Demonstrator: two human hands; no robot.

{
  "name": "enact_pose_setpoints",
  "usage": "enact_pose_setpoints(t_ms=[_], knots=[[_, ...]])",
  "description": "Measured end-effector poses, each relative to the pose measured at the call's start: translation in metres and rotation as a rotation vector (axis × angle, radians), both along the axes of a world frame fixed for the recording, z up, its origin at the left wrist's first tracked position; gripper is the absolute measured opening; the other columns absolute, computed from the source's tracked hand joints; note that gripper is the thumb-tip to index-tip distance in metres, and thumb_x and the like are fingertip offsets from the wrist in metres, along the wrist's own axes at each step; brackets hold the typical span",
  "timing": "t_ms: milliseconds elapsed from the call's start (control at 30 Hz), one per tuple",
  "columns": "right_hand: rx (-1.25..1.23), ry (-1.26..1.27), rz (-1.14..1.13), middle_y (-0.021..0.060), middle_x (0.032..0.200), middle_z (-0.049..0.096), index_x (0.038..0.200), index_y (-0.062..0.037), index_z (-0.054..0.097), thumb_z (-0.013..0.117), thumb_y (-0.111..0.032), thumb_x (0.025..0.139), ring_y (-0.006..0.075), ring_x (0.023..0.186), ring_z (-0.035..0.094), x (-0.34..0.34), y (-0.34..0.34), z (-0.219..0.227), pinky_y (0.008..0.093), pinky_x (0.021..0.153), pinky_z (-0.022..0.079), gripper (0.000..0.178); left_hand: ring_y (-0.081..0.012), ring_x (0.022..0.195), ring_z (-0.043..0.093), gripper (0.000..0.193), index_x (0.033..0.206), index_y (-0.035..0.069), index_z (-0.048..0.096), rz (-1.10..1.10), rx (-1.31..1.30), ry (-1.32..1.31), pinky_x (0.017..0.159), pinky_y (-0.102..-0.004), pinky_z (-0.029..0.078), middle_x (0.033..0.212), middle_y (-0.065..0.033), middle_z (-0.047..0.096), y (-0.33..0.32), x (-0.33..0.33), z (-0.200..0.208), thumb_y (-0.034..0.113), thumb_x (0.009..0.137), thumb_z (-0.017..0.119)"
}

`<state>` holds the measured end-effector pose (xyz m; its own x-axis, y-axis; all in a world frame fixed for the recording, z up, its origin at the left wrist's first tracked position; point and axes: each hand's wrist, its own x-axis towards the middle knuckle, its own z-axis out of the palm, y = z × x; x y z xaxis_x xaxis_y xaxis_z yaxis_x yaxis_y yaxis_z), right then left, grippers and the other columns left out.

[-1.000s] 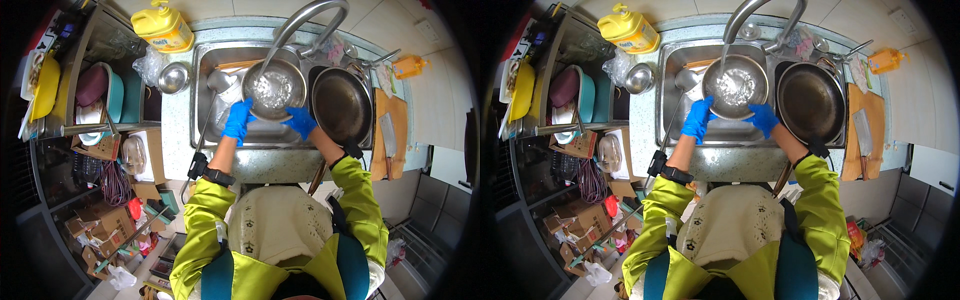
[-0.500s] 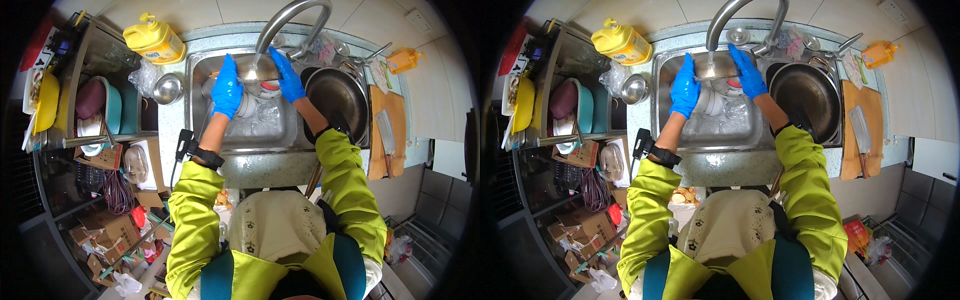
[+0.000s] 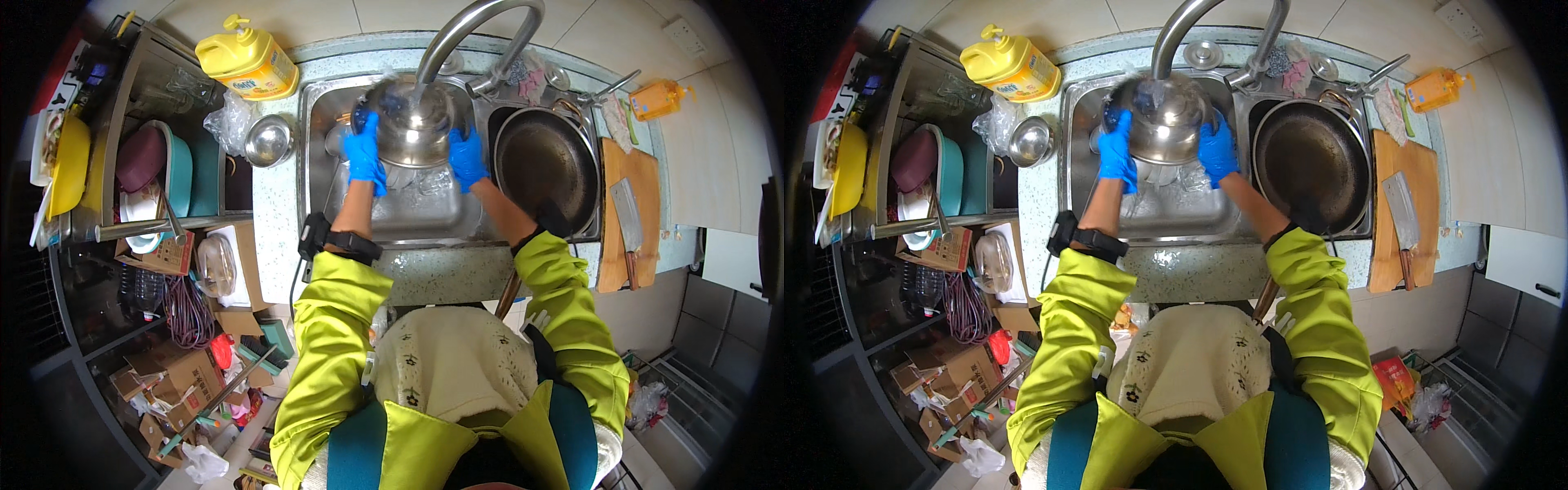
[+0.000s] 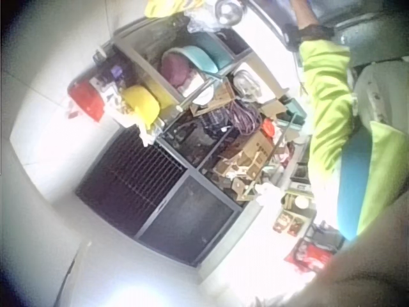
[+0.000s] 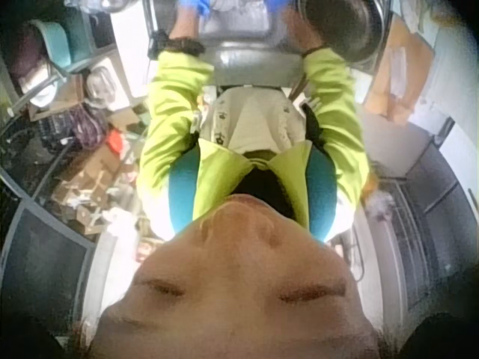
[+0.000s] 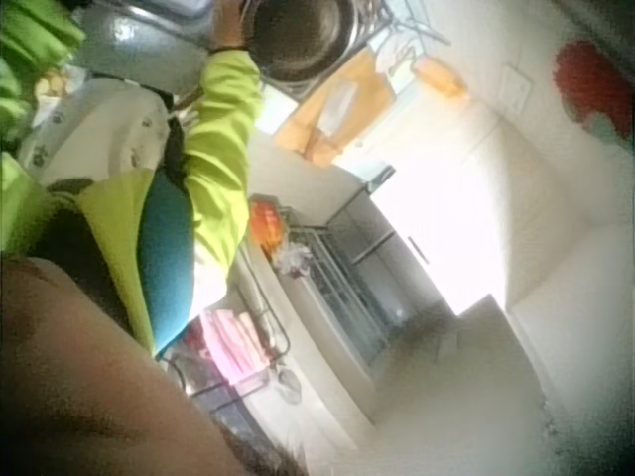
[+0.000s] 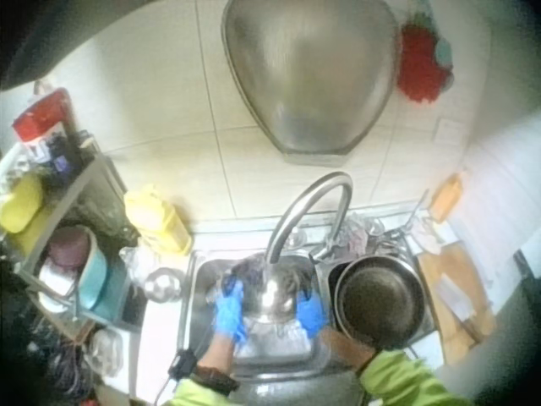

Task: The person washes a wok, ladle, bowls, and a glass in a kitchen sink using a sponge and running water. They scrub each item, rinse it, and place it aside in the sink or on the counter.

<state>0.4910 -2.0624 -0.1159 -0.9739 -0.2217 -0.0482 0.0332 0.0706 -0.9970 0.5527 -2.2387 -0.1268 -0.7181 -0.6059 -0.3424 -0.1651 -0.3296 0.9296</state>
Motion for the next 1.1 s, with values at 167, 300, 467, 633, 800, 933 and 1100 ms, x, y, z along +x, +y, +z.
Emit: enact_pose_setpoints(t_ms=[167,300,467,633,800,933,1100], knots=[[-0.647,-0.955,0.019,0.0119,0.111,0.056,0.120,-0.0081,0.050,0.053,-0.017,0.084,0.0263,0.099,0.053,0.034,-0.036,-0.047,0.0397,0.084,0.043,0.037,-0.0211,0.088,0.057,0.041,0.119,-0.001,0.048,0.047,0.468,0.053,0.078,-0.0336,0.047,0.106,-0.0092,0.059,0.068,0.014,-0.038,0.013,0.081,0.060],[-0.022,-1.035,0.030,0.0138,0.108,0.057,0.117,-0.0080,0.053,0.059,-0.026,0.082,0.0249,0.093,0.055,0.023,-0.017,-0.043,0.0403,0.079,0.045,0.040,-0.0284,0.095,0.057,0.062,0.135,0.005,0.028,0.067,-0.647,0.245,0.081,-0.0357,0.045,0.111,-0.0192,0.056,0.046,0.033,-0.007,0.000,0.077,0.050],[0.205,-0.110,0.276,0.0111,0.085,0.063,0.100,-0.0016,0.061,0.054,-0.030,0.082,0.0201,0.072,0.058,-0.035,-0.015,-0.015,0.0354,0.068,0.046,0.035,-0.0311,0.092,0.059,0.043,0.123,0.002,0.044,-0.273,0.063,-0.209,0.081,-0.0436,0.049,0.111,-0.0164,0.057,-0.036,0.060,0.039,0.014,0.081,0.048],[0.644,0.294,0.576,0.0257,0.089,0.059,0.090,0.0030,0.059,0.051,-0.023,0.075,0.0408,0.076,0.059,-0.078,0.012,0.019,0.0446,0.065,0.047,0.031,-0.0312,0.106,0.053,0.048,0.124,0.004,0.042,-0.134,0.852,0.023,0.084,-0.0506,0.048,0.120,-0.0153,0.051,0.008,0.042,0.021,0.033,0.087,0.051],[0.822,0.182,0.712,0.0274,0.095,0.057,0.095,0.0010,0.057,0.049,-0.021,0.077,0.0394,0.086,0.057,-0.055,0.069,0.039,0.0443,0.074,0.046,0.029,-0.0290,0.106,0.053,0.049,0.128,0.007,0.039,-0.173,0.741,-0.075,0.083,-0.0532,0.047,0.121,-0.0144,0.050,0.058,0.067,0.006,0.032,0.088,0.050],[0.664,0.159,0.650,0.0276,0.096,0.057,0.101,0.0015,0.052,0.048,-0.020,0.080,0.0419,0.086,0.055,-0.022,0.051,0.012,0.0468,0.077,0.044,0.031,-0.0289,0.108,0.052,0.049,0.127,0.004,0.039,0.098,0.768,-0.002,0.087,-0.0498,0.046,0.121,-0.0139,0.050,0.053,0.095,0.009,0.030,0.088,0.050],[0.412,-0.062,0.428,0.0171,0.088,0.061,0.108,-0.0002,0.050,0.050,-0.017,0.082,0.0299,0.079,0.060,-0.028,0.023,-0.018,0.0380,0.069,0.046,0.031,-0.0304,0.100,0.055,0.038,0.123,0.000,0.039,0.072,0.722,0.072,0.081,-0.0475,0.051,0.115,-0.0174,0.051,0.070,0.074,-0.004,0.016,0.088,0.041]])
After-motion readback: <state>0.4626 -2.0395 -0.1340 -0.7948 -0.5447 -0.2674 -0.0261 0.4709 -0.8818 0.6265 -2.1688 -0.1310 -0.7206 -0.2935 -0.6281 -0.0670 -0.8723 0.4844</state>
